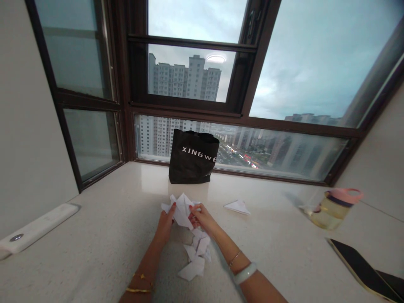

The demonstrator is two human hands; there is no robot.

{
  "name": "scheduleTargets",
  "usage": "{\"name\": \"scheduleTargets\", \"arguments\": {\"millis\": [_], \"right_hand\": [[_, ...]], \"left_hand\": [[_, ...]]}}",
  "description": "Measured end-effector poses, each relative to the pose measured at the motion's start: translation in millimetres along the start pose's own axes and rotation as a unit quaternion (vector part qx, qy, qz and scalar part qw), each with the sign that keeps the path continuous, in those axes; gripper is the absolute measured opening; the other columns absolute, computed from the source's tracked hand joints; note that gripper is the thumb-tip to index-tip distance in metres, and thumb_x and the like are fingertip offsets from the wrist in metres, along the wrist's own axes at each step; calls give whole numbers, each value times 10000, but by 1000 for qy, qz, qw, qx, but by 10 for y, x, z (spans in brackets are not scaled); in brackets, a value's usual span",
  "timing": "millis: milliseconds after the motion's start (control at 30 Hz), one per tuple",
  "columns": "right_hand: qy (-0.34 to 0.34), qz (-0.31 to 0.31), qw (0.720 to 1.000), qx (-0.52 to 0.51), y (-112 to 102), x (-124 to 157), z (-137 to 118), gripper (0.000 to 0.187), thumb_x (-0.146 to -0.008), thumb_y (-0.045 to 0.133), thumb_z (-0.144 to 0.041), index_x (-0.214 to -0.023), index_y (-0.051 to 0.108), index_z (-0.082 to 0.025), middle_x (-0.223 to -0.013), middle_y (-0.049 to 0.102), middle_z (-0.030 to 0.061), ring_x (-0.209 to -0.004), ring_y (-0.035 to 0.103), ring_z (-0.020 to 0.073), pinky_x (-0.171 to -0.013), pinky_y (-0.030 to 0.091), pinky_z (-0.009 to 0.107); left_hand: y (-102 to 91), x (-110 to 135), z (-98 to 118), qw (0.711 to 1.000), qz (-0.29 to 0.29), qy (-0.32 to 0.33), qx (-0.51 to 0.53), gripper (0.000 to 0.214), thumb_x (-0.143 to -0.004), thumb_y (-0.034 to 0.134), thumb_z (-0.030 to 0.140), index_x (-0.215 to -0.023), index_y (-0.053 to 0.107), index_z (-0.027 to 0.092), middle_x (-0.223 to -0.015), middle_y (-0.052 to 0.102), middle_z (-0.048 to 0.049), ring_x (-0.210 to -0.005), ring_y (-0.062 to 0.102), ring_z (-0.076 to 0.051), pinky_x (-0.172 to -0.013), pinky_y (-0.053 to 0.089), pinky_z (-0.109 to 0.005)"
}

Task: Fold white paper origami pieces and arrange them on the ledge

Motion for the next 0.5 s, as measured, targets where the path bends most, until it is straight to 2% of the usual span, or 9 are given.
{"name": "scheduleTargets", "arguments": {"millis": [100, 200, 367, 500], "right_hand": [[-46, 116, 991, -54, -38, -81, 58, 448, -566, 636, -505, -799, 362, -238, -582, 513, -66, -467, 518, 97, -429, 417, 215], [-90, 190, 977, -25, -47, -209, 63, 446, -574, 615, -511, -821, 360, -241, -558, 444, -76, -474, 517, 112, -441, 427, 233], [-102, 235, 966, 44, -189, -380, -23, 354, -654, 530, -497, -837, 388, -230, -584, 454, -49, -539, 534, 144, -493, 431, 263], [-116, 251, 953, 126, -344, -331, -113, 293, -646, 570, -415, -805, 449, -201, -691, 542, 24, -704, 561, 189, -577, 423, 276]], "left_hand": [[75, 42, 0, 999, -33, -18, 32, 268, -644, 682, 308, -820, 629, 113, -784, 686, -109, -750, 641, -219, -613, 492, -272], [92, 64, 10, 998, -25, -19, 58, 245, -657, 675, 289, -818, 630, 110, -803, 687, -120, -813, 638, -229, -680, 503, -289], [0, 21, 115, 993, 1, -7, 117, 214, -728, 597, 288, -832, 644, 107, -879, 683, -113, -875, 625, -214, -742, 502, -292], [-64, -8, 221, 988, 21, 16, 150, 211, -767, 543, 268, -871, 653, 120, -984, 661, -95, -902, 614, -182, -757, 493, -259]]}}
Point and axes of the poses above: each hand's wrist, its own x-axis away from the middle knuckle, its own y-axis out of the palm, z = x × y, the point moved 4 cm from there along -x, towards the middle knuckle
